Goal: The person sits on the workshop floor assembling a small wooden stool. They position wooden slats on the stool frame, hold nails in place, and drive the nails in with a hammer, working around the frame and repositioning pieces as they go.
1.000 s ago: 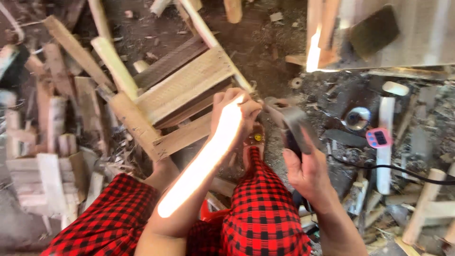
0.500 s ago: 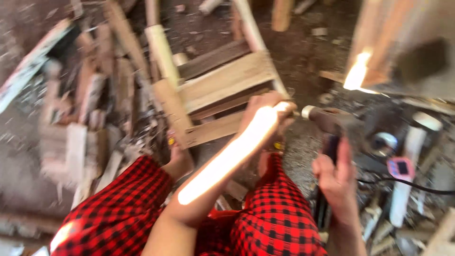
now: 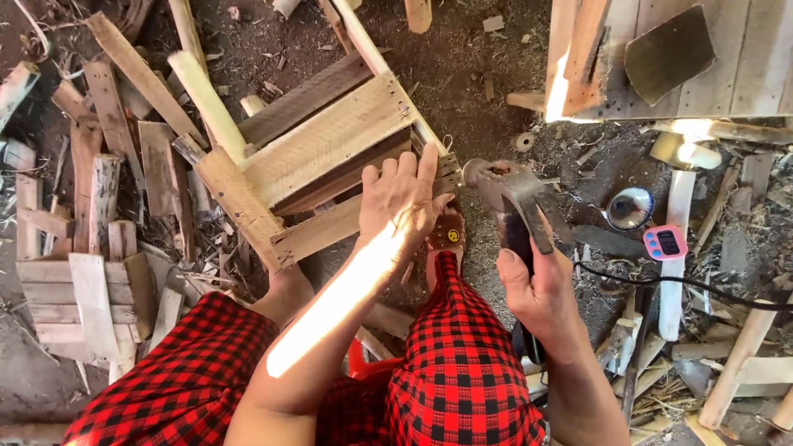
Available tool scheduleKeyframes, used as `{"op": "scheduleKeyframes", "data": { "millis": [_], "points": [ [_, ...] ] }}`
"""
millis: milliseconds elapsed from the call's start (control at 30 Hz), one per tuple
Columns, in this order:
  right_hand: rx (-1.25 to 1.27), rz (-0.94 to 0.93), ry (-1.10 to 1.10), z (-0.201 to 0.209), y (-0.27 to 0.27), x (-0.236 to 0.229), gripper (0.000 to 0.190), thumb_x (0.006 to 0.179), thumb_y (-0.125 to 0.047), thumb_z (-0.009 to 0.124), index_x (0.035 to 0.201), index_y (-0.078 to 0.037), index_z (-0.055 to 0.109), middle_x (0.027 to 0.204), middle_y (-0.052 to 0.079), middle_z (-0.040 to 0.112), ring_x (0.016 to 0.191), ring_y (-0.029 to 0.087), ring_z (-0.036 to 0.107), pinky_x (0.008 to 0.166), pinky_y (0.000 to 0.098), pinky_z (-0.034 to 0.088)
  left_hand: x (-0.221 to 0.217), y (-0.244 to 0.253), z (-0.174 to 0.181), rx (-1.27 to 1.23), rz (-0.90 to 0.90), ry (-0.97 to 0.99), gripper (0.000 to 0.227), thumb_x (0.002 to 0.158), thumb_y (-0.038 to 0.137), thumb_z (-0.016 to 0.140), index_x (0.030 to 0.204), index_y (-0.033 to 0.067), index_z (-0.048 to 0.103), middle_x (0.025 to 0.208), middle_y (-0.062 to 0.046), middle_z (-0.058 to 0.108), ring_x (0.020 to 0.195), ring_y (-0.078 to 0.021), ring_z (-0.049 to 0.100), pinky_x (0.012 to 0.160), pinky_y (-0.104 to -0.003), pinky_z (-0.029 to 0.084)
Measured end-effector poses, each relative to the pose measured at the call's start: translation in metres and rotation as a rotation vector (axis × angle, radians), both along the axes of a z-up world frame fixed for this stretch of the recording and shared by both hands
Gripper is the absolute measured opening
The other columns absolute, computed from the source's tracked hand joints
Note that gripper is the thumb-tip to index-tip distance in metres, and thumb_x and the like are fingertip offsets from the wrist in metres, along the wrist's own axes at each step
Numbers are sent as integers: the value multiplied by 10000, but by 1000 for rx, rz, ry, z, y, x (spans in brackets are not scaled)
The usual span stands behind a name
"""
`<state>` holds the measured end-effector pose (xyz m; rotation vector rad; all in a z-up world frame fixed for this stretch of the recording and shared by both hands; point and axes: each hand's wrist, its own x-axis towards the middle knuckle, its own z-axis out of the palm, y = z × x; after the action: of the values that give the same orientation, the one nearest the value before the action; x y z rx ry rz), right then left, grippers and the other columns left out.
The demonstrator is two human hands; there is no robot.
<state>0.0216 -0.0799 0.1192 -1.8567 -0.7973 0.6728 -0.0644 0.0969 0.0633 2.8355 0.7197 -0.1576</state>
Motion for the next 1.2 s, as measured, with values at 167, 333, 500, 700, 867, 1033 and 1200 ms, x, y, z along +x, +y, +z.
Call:
{"op": "scheduleKeyframes", "data": {
  "millis": [167, 333, 500, 700, 867, 1033, 1200],
  "points": [
    [-202, 102, -70, -4, 3, 0, 557, 883, -163, 519, 1398, -18, 363, 963, 337, 589, 792, 491, 611, 583, 541, 483, -2, 0, -19, 102, -18, -28, 541, 864, 309, 647, 1330, 143, 427, 775, -6, 481, 679, -172, 502, 712, -347, 372],
    [-102, 82, -126, 11, 5, -1, 531, 887, -85, 483, 1398, -5, 359, 1057, 325, 581, 880, 449, 616, 678, 519, 498, 1, -1, -13, 121, -3, -54, 458, 877, 199, 586, 1306, 139, 438, 747, 11, 461, 651, -174, 489, 680, -346, 367],
    [-63, 58, -111, 8, -8, -4, 517, 834, -71, 561, 1331, 6, 441, 975, 295, 596, 742, 380, 611, 604, 472, 501, -2, -2, -18, 134, -18, -30, 495, 908, 329, 617, 1325, 130, 439, 786, -24, 463, 683, -206, 474, 716, -381, 366],
    [-163, 204, -253, 8, 12, 1, 505, 877, -136, 541, 1357, -54, 406, 804, 258, 598, 603, 417, 616, 436, 438, 453, 1, -2, -10, 185, 44, -72, 342, 902, 104, 459, 1236, 175, 469, 717, 37, 431, 615, -137, 449, 663, -321, 349],
    [-82, 92, -109, 24, 9, -2, 448, 874, -104, 506, 1296, 24, 428, 707, 219, 543, 450, 243, 497, 397, 327, 411, -1, -2, -11, 170, 11, -28, 322, 920, 122, 451, 1239, 168, 442, 726, 28, 442, 618, -140, 481, 661, -325, 367],
    [-139, 73, -230, -14, -7, -7, 481, 847, -121, 573, 1304, -22, 464, 901, 248, 615, 726, 365, 634, 569, 434, 504, 0, -3, -15, 220, 34, -30, 285, 948, 143, 380, 1215, 184, 469, 741, 36, 433, 633, -126, 465, 667, -313, 357],
    [-94, 107, -251, -15, -10, -6, 456, 867, -103, 553, 1293, 43, 480, 972, 314, 617, 854, 468, 618, 654, 511, 514, -1, -1, -11, 132, 30, -91, 244, 892, 100, 405, 1110, 164, 494, 710, 31, 435, 583, -134, 476, 601, -309, 336]
  ]
}}
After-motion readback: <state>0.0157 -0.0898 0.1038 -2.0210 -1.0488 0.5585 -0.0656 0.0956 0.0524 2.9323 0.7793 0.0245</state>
